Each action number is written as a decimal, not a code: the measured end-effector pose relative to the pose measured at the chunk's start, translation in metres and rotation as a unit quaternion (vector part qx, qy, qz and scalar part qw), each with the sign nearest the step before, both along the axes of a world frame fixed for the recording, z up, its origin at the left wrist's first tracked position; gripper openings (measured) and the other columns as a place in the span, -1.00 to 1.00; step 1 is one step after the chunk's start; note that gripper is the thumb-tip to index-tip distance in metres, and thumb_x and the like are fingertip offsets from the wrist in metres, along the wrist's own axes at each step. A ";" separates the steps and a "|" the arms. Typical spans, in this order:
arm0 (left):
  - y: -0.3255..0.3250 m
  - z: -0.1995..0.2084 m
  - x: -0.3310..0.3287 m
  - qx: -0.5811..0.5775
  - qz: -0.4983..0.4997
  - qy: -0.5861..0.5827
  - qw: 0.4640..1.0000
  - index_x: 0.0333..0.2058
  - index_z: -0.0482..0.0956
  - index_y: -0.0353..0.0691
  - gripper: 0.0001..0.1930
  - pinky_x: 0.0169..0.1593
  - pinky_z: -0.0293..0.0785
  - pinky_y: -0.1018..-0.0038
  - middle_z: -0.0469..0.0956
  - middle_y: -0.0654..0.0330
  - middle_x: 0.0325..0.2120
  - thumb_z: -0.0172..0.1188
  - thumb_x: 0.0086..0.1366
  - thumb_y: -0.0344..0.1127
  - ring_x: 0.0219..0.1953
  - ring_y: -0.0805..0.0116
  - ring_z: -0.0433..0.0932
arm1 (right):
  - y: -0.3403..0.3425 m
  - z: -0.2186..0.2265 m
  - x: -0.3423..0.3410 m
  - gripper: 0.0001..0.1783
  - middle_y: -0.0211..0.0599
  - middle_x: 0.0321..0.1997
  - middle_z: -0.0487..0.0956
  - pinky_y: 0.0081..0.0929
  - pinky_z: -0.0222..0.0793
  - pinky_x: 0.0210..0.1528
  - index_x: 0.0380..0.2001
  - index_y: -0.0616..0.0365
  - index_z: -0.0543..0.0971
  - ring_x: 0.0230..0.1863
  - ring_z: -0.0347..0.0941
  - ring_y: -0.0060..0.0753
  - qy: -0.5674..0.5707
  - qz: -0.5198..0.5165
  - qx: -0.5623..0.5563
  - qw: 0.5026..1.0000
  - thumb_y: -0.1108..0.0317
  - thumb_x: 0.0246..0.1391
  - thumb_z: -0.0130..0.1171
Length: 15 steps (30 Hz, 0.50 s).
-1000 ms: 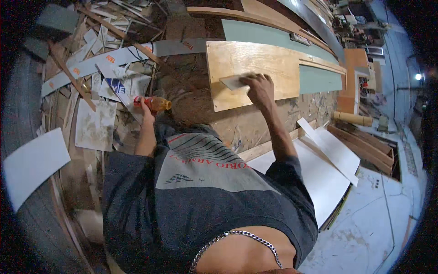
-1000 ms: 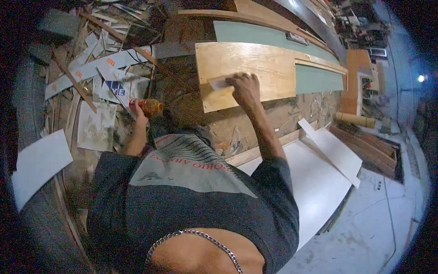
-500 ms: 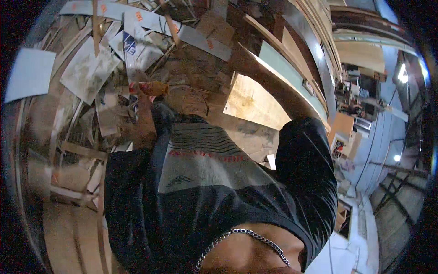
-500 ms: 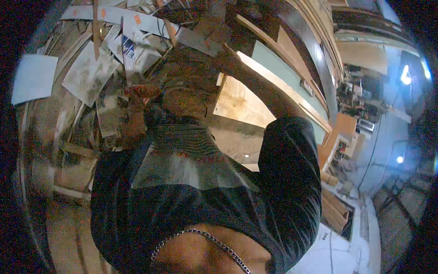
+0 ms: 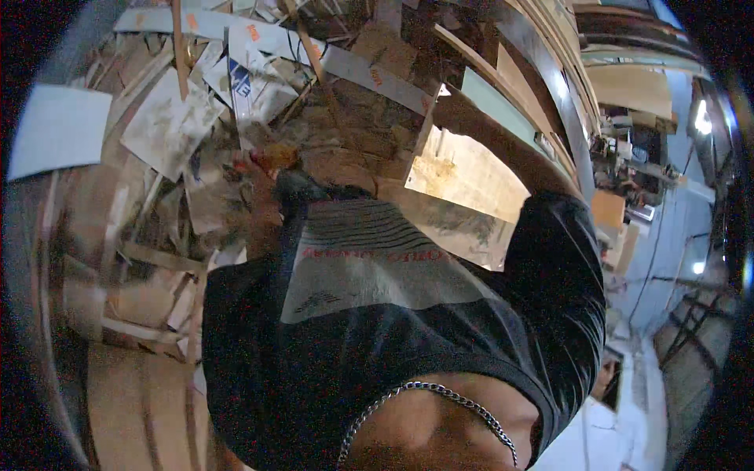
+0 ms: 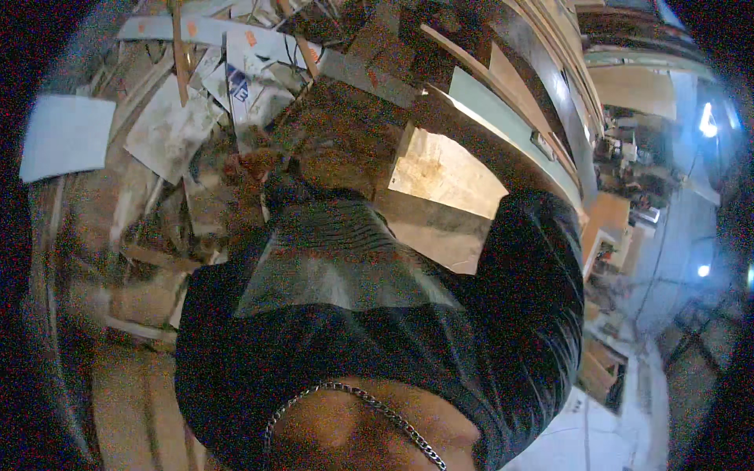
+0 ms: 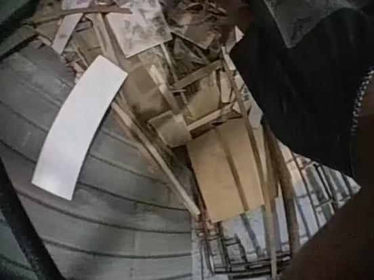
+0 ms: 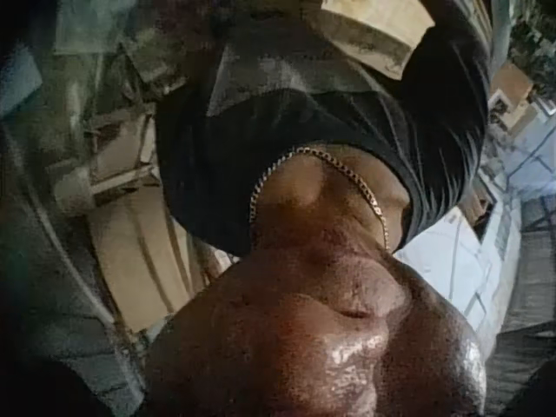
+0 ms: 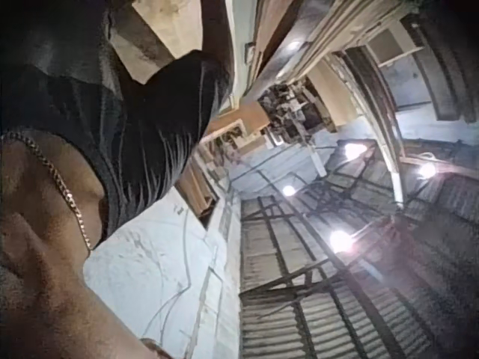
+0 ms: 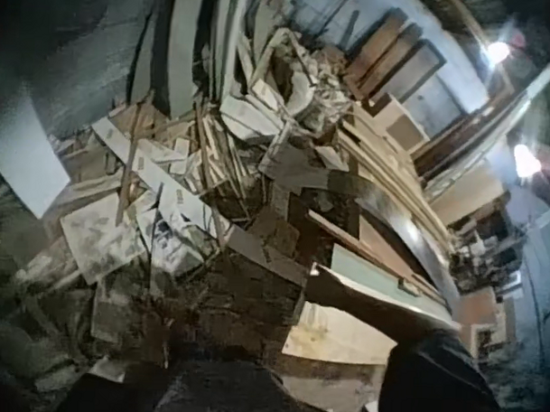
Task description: The person applies a liquid substance from a bottle onto a wooden board and spreads it across the surface with a small scrap of wood, then repeats the process on a second wooden panel.
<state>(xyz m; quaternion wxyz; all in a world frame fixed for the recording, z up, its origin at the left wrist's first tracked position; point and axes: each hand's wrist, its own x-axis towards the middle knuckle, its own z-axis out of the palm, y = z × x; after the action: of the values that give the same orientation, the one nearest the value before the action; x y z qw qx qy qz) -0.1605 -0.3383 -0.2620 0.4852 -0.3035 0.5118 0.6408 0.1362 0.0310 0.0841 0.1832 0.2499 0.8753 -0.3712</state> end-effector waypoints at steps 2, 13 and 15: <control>0.014 0.009 -0.007 0.002 -0.029 0.005 1.000 0.09 0.44 0.02 -0.27 0.05 0.38 0.11 0.47 0.15 0.02 0.01 0.12 0.43 0.06 0.12 0.42 | -0.002 0.022 0.051 -0.92 -0.46 -0.42 0.51 0.10 0.08 0.27 -0.53 -0.14 0.50 -0.14 0.44 -0.29 -0.108 0.334 0.369 0.860 0.27 0.01 0.08; 0.078 0.048 -0.022 0.017 -0.186 0.038 0.982 0.09 0.44 0.03 -0.27 0.05 0.38 0.11 0.47 0.15 0.02 0.01 0.12 0.43 0.06 0.12 0.42 | -0.170 0.013 0.211 -0.51 -0.49 -0.03 0.64 -0.22 0.41 -0.01 -0.13 -0.19 0.68 -0.05 0.53 -0.29 -0.151 -0.333 0.420 0.831 0.57 -0.05 -0.03; 0.106 0.061 -0.010 0.025 -0.211 0.040 0.976 0.09 0.44 0.03 -0.27 0.04 0.39 0.11 0.47 0.15 0.02 0.01 0.12 0.43 0.06 0.12 0.42 | -0.211 -0.006 0.211 -0.51 -0.49 -0.02 0.64 -0.26 0.37 0.04 -0.11 -0.17 0.67 0.02 0.51 -0.29 -0.100 -0.371 0.427 0.819 0.56 -0.03 -0.03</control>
<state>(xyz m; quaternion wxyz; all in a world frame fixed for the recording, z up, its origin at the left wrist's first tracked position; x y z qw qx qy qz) -0.1705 -0.2323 -0.2006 0.5964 -0.1503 0.5670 0.5480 0.3470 -0.1802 0.0778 -0.0066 0.6448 0.7639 0.0271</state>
